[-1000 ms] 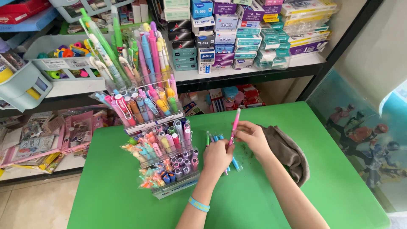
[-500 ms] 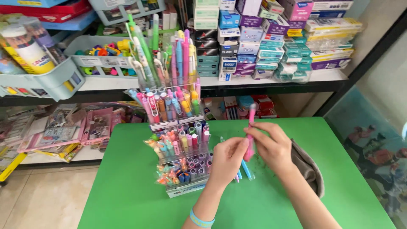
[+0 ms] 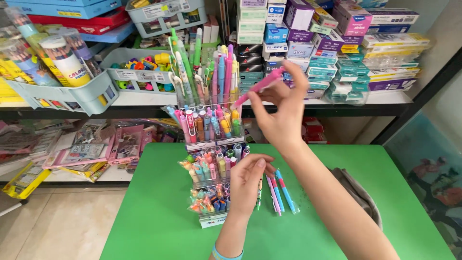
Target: Cleaning and organizing various pens and highlighters from a display stand using a cloth.
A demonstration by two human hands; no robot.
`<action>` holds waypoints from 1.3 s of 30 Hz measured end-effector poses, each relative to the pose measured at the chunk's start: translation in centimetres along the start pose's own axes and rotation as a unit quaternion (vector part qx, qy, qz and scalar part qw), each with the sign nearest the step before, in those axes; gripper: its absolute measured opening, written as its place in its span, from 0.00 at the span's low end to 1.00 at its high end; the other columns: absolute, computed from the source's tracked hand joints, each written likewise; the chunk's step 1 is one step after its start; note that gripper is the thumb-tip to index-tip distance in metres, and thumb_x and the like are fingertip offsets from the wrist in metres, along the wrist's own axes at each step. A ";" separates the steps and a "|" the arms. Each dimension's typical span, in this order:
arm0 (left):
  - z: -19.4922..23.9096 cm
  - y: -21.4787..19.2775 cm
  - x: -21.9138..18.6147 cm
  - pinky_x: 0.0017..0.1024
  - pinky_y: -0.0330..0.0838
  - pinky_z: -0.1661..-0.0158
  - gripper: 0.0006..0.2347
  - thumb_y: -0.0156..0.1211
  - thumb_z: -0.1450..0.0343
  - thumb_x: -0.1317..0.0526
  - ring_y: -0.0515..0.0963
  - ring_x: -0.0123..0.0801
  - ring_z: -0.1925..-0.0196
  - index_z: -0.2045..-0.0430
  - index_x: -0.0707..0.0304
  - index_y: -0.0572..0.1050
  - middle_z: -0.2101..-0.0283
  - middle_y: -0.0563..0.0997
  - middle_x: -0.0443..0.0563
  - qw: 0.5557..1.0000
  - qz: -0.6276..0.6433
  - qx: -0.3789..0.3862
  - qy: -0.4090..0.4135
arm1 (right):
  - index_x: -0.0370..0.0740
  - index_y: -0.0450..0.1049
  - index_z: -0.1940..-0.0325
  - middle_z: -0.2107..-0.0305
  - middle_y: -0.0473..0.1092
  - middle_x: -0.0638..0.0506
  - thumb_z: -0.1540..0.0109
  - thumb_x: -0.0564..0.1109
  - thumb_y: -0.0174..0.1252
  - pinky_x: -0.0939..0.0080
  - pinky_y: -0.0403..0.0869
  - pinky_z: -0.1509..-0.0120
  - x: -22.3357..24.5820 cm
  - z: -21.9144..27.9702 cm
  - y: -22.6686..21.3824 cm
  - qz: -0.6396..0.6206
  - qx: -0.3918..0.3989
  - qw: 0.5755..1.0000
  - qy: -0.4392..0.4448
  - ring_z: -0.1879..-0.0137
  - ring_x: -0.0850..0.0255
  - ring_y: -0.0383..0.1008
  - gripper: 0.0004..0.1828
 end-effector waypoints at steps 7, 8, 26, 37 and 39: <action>-0.2 -1.5 -0.8 0.28 0.75 0.60 0.09 0.55 0.23 0.65 0.81 0.30 0.64 0.61 0.77 0.79 0.68 0.82 0.54 1.000 -0.001 -0.030 0.006 | 0.43 0.42 0.23 0.59 0.76 0.44 0.32 0.30 0.65 0.63 0.83 0.47 0.0 -0.4 0.6 0.052 0.021 0.998 -0.022 0.53 0.58 0.84 0.44; -0.3 -1.5 -0.7 0.28 0.76 0.60 0.09 0.55 0.23 0.65 0.81 0.30 0.64 0.61 0.76 0.79 0.68 0.82 0.53 1.000 0.006 -0.029 0.008 | 0.43 0.42 0.23 0.59 0.76 0.44 0.31 0.30 0.65 0.63 0.83 0.47 0.1 -0.5 0.4 0.047 0.015 0.998 -0.026 0.53 0.59 0.85 0.44; -0.4 -1.8 0.1 0.27 0.76 0.60 0.06 0.56 0.24 0.68 0.81 0.27 0.63 0.61 0.76 0.78 0.66 0.82 0.52 1.000 0.014 -0.002 -0.018 | 0.42 0.70 0.36 0.63 0.76 0.48 0.40 0.42 0.68 0.59 0.79 0.57 1.2 -0.8 3.3 0.181 0.173 0.968 0.001 0.61 0.57 0.80 0.28; -0.6 -2.9 0.1 0.26 0.76 0.61 0.06 0.56 0.25 0.68 0.81 0.27 0.65 0.61 0.76 0.78 0.67 0.82 0.52 0.999 0.005 -0.024 -0.030 | 0.45 0.78 0.44 0.58 0.74 0.50 0.40 0.41 0.66 0.60 0.77 0.53 1.2 0.9 2.6 0.217 0.179 0.959 0.020 0.56 0.57 0.79 0.19; -0.6 -3.0 0.5 0.26 0.75 0.62 0.06 0.57 0.25 0.69 0.81 0.27 0.66 0.60 0.76 0.79 0.68 0.82 0.52 0.999 -0.012 -0.018 -0.028 | 0.46 0.76 0.41 0.56 0.73 0.49 0.39 0.40 0.64 0.62 0.78 0.54 1.0 1.1 2.2 0.169 0.194 0.965 0.048 0.57 0.59 0.80 0.21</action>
Point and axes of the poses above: each hand's wrist, its own z-axis away from the middle knuckle, its own y-axis out of the palm, x = y × z, the point moved 7 cm from there along -z, towards the middle knuckle
